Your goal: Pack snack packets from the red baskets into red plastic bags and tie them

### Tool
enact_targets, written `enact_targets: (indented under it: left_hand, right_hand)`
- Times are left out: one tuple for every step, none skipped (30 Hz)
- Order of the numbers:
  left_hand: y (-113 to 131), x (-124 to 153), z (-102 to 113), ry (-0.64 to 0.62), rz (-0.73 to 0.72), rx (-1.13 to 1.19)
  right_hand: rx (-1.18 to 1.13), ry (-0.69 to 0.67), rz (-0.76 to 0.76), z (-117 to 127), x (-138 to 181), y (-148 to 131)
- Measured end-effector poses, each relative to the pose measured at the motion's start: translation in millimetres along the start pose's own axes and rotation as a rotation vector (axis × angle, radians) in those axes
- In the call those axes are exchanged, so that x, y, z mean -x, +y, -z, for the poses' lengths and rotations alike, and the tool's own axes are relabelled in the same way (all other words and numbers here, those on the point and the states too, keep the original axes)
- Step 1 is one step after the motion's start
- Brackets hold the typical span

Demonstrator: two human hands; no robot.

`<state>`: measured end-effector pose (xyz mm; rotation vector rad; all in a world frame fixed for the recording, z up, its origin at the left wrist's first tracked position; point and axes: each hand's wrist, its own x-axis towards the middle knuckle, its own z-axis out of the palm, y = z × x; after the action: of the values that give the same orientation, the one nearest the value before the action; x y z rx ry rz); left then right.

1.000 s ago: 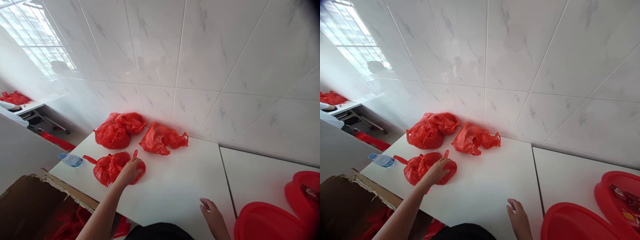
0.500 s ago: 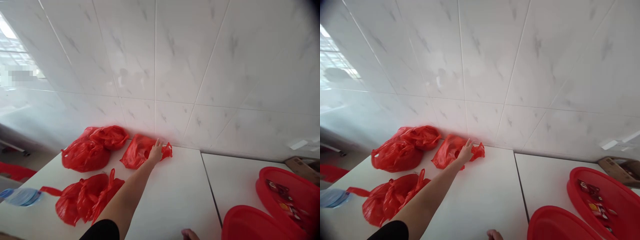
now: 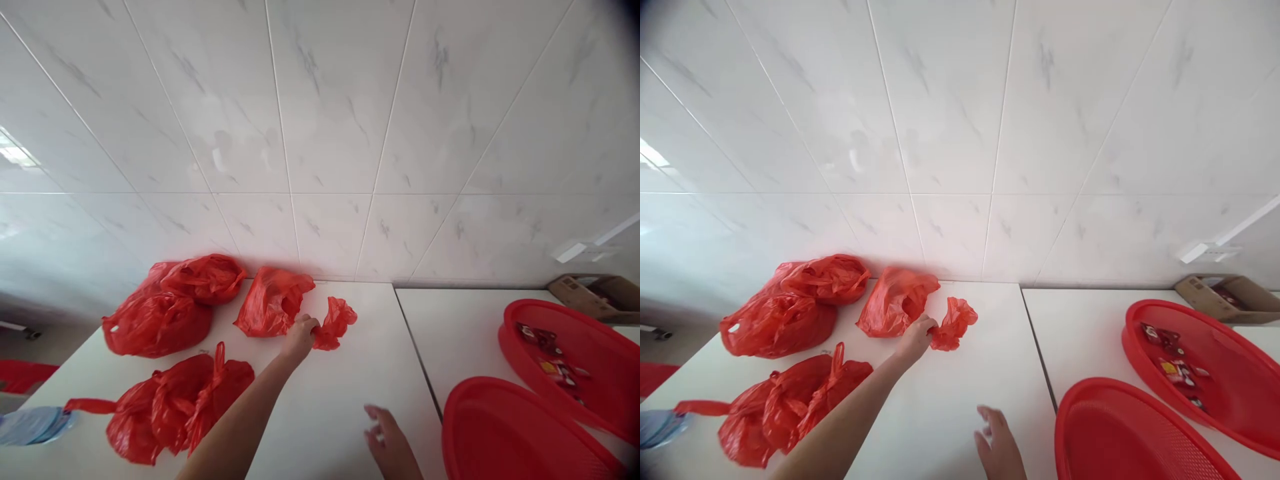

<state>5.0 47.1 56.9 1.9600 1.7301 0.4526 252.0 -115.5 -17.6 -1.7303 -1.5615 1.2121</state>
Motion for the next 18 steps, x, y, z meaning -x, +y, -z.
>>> enact_targets:
  left_hand:
    - [2.2,15.3,-1.8,0.005,-0.015,0.009]
    - [4.7,30.0,-3.5,0.008,-0.040,0.024]
    - [7.4,43.7,-5.4,0.011,-0.072,0.045]
    - [10.2,56.2,-7.3,0.014,-0.109,0.069]
    - [12.9,67.4,-9.3,0.016,-0.147,0.096]
    - [15.3,77.1,-11.4,0.019,-0.181,0.124]
    - [17.2,85.5,-13.3,0.020,-0.207,0.152]
    - [18.5,92.5,-14.9,0.026,-0.223,0.178]
    - [19.0,98.3,-15.9,0.035,-0.233,0.200]
    - [18.7,103.1,-16.5,0.046,-0.236,0.215]
    - [17.5,107.1,-16.4,0.061,-0.235,0.223]
    - [15.7,110.3,-15.9,0.082,-0.229,0.224]
    - [13.5,112.9,-15.0,0.111,-0.216,0.223]
    - [11.2,115.0,-13.9,0.149,-0.191,0.224]
    - [9.2,116.6,-12.9,0.193,-0.154,0.233]
    - [7.7,117.7,-11.9,0.243,-0.103,0.255]
    - [6.9,118.3,-11.2,0.294,-0.041,0.296]
    - [7.1,118.6,-10.7,0.333,0.030,0.358]
  right_hand:
    - [0.001,0.052,0.084,1.4,-3.1,-14.3]
    - [0.014,0.102,0.180,3.2,-5.9,-29.4]
    - [0.035,0.146,0.292,4.9,-8.6,-44.2]
    - [0.060,0.181,0.410,6.1,-11.4,-57.4]
    - [0.094,0.197,0.519,6.6,-14.3,-68.2]
    - [0.135,0.191,0.597,6.2,-17.1,-75.9]
    - [0.180,0.165,0.630,5.0,-19.8,-80.2]
    - [0.227,0.115,0.609,3.4,-22.1,-81.2]
    - [0.271,0.048,0.541,1.7,-23.8,-79.5]
    - [0.307,-0.025,0.440,0.3,-24.7,-75.5]
    - [0.331,-0.094,0.329,-0.6,-24.7,-70.1]
    - [0.343,-0.156,0.231,-0.9,-23.5,-64.1]
    - [0.337,-0.208,0.159,-0.4,-21.4,-58.2]
    - [0.310,-0.252,0.112,0.6,-18.4,-52.8]
    - [0.262,-0.296,0.083,2.1,-14.7,-48.2]
    - [0.197,-0.339,0.059,3.7,-10.7,-44.6]
    - [0.116,-0.376,0.033,5.0,-6.7,-41.8]
    - [0.029,-0.401,-0.008,5.7,-2.9,-39.7]
